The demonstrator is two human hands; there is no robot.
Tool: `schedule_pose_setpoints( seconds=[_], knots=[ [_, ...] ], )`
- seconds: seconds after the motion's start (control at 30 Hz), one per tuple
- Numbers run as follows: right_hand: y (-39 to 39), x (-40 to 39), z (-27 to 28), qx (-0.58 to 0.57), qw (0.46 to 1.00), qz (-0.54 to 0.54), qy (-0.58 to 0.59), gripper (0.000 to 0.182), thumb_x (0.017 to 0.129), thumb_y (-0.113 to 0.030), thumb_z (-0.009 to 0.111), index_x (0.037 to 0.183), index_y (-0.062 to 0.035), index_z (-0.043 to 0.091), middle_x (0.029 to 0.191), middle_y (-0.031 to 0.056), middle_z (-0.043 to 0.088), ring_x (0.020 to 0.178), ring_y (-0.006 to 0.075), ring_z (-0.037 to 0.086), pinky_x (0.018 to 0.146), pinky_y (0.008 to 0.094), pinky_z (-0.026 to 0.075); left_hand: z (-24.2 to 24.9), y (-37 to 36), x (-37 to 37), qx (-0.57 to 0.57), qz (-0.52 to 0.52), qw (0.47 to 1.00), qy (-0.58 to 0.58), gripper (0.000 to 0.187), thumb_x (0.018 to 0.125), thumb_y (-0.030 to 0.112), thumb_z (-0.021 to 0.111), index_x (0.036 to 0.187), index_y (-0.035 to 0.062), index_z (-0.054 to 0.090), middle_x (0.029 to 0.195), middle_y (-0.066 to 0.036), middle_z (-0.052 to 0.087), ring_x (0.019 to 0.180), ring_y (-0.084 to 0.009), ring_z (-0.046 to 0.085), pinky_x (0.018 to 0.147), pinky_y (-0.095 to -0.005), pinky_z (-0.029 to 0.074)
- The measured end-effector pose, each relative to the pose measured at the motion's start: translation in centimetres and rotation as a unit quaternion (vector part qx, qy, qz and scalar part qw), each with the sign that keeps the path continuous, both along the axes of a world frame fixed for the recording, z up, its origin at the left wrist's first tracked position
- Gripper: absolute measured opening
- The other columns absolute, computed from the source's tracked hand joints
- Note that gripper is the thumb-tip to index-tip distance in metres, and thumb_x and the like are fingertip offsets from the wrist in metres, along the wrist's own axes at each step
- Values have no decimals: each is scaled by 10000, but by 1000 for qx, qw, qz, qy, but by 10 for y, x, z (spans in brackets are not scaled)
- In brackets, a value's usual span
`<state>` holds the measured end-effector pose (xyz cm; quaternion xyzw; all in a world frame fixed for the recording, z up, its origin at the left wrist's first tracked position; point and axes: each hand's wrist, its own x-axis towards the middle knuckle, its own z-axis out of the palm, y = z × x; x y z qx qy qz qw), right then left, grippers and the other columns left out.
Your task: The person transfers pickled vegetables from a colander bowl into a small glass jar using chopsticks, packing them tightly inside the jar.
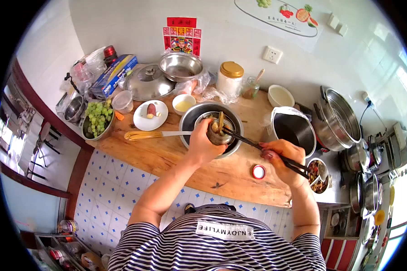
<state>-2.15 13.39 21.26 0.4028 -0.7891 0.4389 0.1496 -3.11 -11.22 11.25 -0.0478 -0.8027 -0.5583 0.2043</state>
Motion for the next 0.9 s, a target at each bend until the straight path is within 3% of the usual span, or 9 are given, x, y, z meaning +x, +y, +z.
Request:
schedule_pose_setpoints(
  seconds=[0.23,0.27,0.4,0.5,0.6,0.67,0.73,0.8,0.9],
  knots=[
    [56,38,36,54,993,-61,-85,127,821,-11,697,938,39,699,903,137,734,741,211,722,673,283,569,11,50,34,75,-92,991,-64,722,637,86,832,1256,-53,487,1123,-157,645,1041,-198,633,925,-323,507],
    [65,43,26,-34,991,-53,-122,149,844,-44,683,955,54,698,905,140,735,710,192,718,661,277,569,7,59,37,88,-105,990,-44,718,644,86,830,1259,-47,482,1118,-153,642,1039,-198,633,923,-327,507],
    [89,71,-3,-39,987,-96,-121,168,889,-89,672,957,64,677,923,181,730,708,182,711,629,270,565,-37,82,35,77,-135,988,-13,709,664,67,818,1270,-31,462,1114,-140,622,1037,-196,625,925,-335,502],
    [87,94,-24,-49,968,-165,-181,142,900,-85,661,935,53,674,907,154,735,679,156,687,619,266,559,-75,92,30,79,-141,987,-5,676,659,66,822,1240,-19,488,1080,-144,626,1026,-223,627,915,-349,502],
    [89,104,-58,-76,971,-196,-118,203,939,-118,630,912,81,659,900,175,723,688,184,691,608,262,552,-90,91,28,11,-124,991,41,689,639,73,832,1230,-1,485,1093,-167,613,982,-303,633,883,-388,507],
    [76,112,-71,-128,965,-210,-91,249,958,-152,621,886,85,648,950,197,714,713,208,703,628,280,565,-101,91,26,2,-130,990,49,685,643,69,829,1230,0,482,1090,-164,613,985,-301,634,883,-386,507],
    [63,117,-82,-88,973,-208,-53,134,863,-54,708,875,69,655,985,204,710,823,252,718,704,312,582,-108,91,26,3,-137,989,49,667,651,58,822,1223,2,483,1077,-157,614,995,-295,633,884,-386,507],
    [46,117,-86,-34,982,-183,-23,205,720,53,787,892,50,674,1008,209,703,923,299,713,768,349,585,-114,92,27,7,-139,989,45,664,651,56,822,1221,3,485,1088,-157,613,1005,-293,633,889,-386,506],
    [35,117,-99,17,989,-148,16,252,690,44,813,909,29,689,1032,203,696,925,310,712,764,347,587,-119,92,29,14,-141,990,25,662,651,53,821,1223,6,490,1109,-158,611,1025,-290,631,899,-382,504]
  ],
)
